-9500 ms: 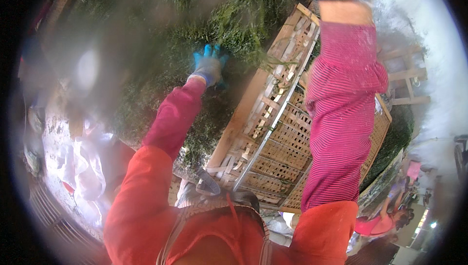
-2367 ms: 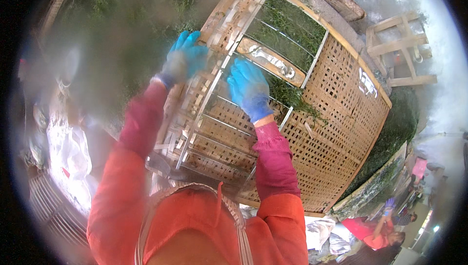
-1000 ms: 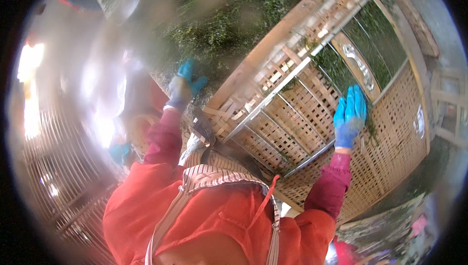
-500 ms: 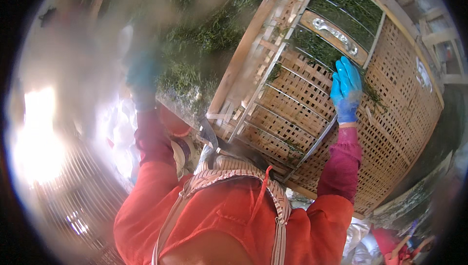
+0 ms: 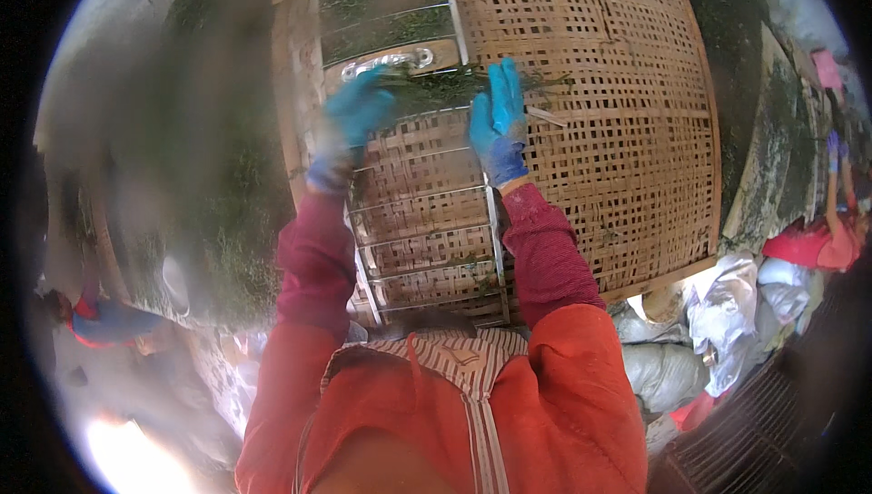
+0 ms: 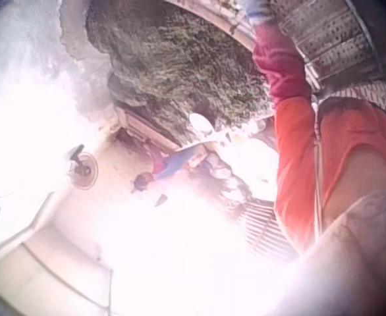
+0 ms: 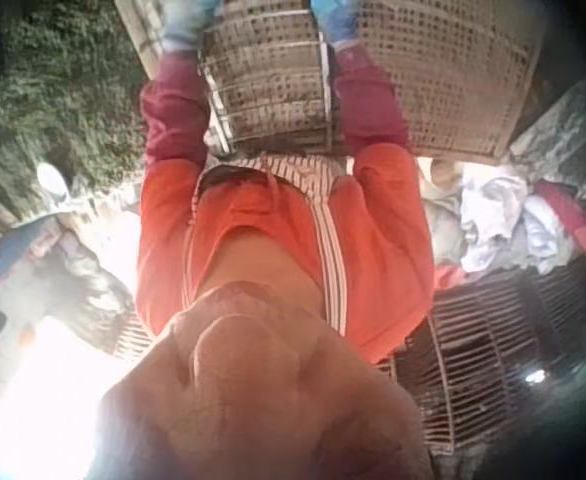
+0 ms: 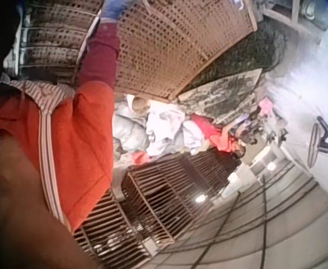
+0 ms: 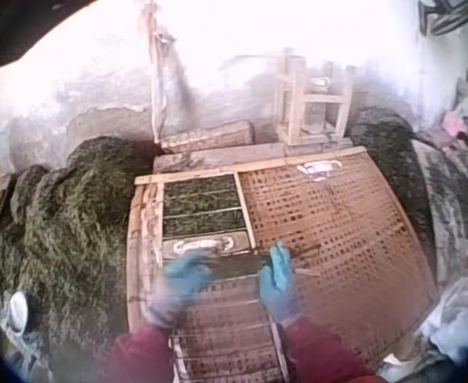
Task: The person processes bundles of green foliage by hand, spreading and pressing them onto a woven bamboo rack to flatten and arrange them.
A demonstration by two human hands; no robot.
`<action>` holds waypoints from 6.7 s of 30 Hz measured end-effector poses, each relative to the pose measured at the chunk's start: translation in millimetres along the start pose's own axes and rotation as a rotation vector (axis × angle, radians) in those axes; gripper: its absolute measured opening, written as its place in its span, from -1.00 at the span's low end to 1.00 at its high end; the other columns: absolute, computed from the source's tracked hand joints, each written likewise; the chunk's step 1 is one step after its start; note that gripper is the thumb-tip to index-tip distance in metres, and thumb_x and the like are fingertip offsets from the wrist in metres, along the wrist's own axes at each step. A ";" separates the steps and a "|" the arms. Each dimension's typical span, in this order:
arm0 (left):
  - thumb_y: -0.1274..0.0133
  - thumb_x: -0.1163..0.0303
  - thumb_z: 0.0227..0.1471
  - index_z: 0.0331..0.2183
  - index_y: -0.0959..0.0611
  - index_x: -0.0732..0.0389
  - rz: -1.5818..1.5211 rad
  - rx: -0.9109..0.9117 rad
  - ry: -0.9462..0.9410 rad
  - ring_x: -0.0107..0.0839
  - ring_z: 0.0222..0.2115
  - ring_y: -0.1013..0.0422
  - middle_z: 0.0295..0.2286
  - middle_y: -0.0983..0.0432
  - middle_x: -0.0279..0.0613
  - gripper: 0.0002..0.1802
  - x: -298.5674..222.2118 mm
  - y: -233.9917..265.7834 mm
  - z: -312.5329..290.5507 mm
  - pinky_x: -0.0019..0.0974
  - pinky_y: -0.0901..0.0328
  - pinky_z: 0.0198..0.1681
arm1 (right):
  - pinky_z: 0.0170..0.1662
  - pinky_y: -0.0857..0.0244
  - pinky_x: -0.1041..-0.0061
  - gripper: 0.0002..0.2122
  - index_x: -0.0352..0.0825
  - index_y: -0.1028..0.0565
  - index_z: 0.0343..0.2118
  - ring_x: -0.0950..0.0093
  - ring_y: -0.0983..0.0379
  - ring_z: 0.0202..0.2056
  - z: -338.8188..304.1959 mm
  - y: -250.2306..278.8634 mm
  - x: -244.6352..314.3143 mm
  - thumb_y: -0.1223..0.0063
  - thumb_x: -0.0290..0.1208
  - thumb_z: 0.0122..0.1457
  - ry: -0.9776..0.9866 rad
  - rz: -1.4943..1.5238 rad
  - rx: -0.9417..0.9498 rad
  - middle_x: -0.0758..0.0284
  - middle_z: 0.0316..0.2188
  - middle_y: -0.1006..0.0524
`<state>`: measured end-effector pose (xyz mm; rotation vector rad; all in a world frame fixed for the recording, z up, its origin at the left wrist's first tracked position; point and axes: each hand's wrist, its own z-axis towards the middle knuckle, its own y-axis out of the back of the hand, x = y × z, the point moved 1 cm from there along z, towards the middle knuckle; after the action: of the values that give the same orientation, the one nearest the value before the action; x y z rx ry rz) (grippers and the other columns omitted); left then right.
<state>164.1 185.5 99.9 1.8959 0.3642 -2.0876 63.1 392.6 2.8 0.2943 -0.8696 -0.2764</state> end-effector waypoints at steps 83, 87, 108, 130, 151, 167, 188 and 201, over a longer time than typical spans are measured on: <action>-0.04 0.01 0.22 0.21 -0.49 0.13 1.158 -0.039 -0.374 -0.03 0.28 -0.23 0.22 -0.38 -0.11 -0.37 69.1 39.3 -31.2 0.14 0.10 0.42 | 0.28 -0.23 0.30 -0.59 -0.45 -0.40 0.20 0.16 -0.38 0.22 28.6 -12.3 34.6 -0.07 -0.38 0.36 0.124 -0.157 0.090 0.07 0.22 -0.42; -0.08 0.02 0.21 0.28 -0.39 0.12 1.180 -0.142 -0.422 0.07 0.30 -0.18 0.29 -0.25 -0.01 -0.29 63.5 26.1 -27.2 0.19 0.10 0.41 | 0.39 -0.03 0.14 -0.30 -0.53 -0.24 0.31 0.02 -0.17 0.34 13.1 -18.1 9.7 0.09 0.06 0.39 -0.266 -0.361 0.147 -0.09 0.32 -0.26; -0.05 0.01 0.23 0.30 -0.35 0.02 1.387 0.059 -0.298 -0.02 0.35 -0.09 0.26 -0.30 -0.09 -0.31 71.4 33.0 -23.4 0.19 0.17 0.42 | 0.38 -0.06 0.02 -0.10 -0.19 -0.23 0.38 -0.01 -0.12 0.35 66.9 -46.3 -1.1 -0.35 0.11 0.01 0.380 -0.297 0.416 0.06 0.37 -0.19; -0.18 0.45 -0.11 -0.34 -0.64 0.13 1.480 -0.083 -0.696 0.07 0.27 -0.22 0.08 -0.51 -0.09 -0.82 -0.1 28.3 60.0 0.15 -0.05 0.35 | 0.17 -0.34 0.49 -0.59 -0.39 -0.49 0.19 0.52 -0.43 0.12 78.9 51.6 -43.9 -0.15 -0.31 0.35 -0.302 0.526 0.196 0.28 0.14 -0.54; -0.44 -0.17 -0.27 0.21 -0.41 0.28 1.996 -0.124 0.006 0.01 0.10 -0.42 0.06 -0.51 0.08 0.13 105.3 375.6 -92.9 0.03 -0.32 0.16 | 0.23 -0.28 0.30 -0.75 -0.40 -0.58 0.00 0.21 -0.46 0.12 60.9 -112.4 17.5 -0.04 -0.44 0.34 0.530 -0.371 0.250 0.15 0.03 -0.59; -0.21 0.54 0.03 0.16 -0.50 0.34 0.379 -0.298 0.148 -0.50 -0.46 -0.55 -0.46 -0.66 -0.23 -0.38 166.1 495.0 -71.2 -0.40 -0.50 -0.33 | 0.28 -0.20 0.26 -0.58 -0.32 -0.50 0.14 0.19 -0.38 0.18 68.8 -93.5 11.3 0.17 -0.13 0.44 0.372 -0.270 0.459 0.16 0.16 -0.50; -0.15 0.08 0.21 0.05 -0.60 0.19 0.117 -0.391 -0.055 -0.18 -0.13 -0.54 -0.14 -0.62 -0.10 -0.50 -6.0 431.7 -90.6 -0.09 -0.49 -0.07 | 0.08 -0.36 0.42 -0.59 -0.41 -0.45 0.07 0.39 -0.52 -0.06 -77.0 -335.0 341.8 -0.21 -0.26 0.26 -0.307 0.309 1.367 0.22 -0.06 -0.55; -0.34 -0.37 -0.20 0.44 -0.03 -0.05 1.035 -0.102 0.668 0.24 0.41 0.20 0.40 0.18 0.27 0.36 88.8 460.3 -122.0 0.32 0.09 0.38 | -0.07 -0.58 0.22 -0.74 -0.43 -0.58 -0.08 0.23 -0.64 -0.15 106.5 -345.7 476.5 0.01 -0.32 0.41 0.077 1.231 1.064 0.09 -0.13 -0.65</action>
<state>444.8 -197.8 5.0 2.0119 -0.3323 -0.7544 232.2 -110.8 278.1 0.6716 -0.9107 1.3747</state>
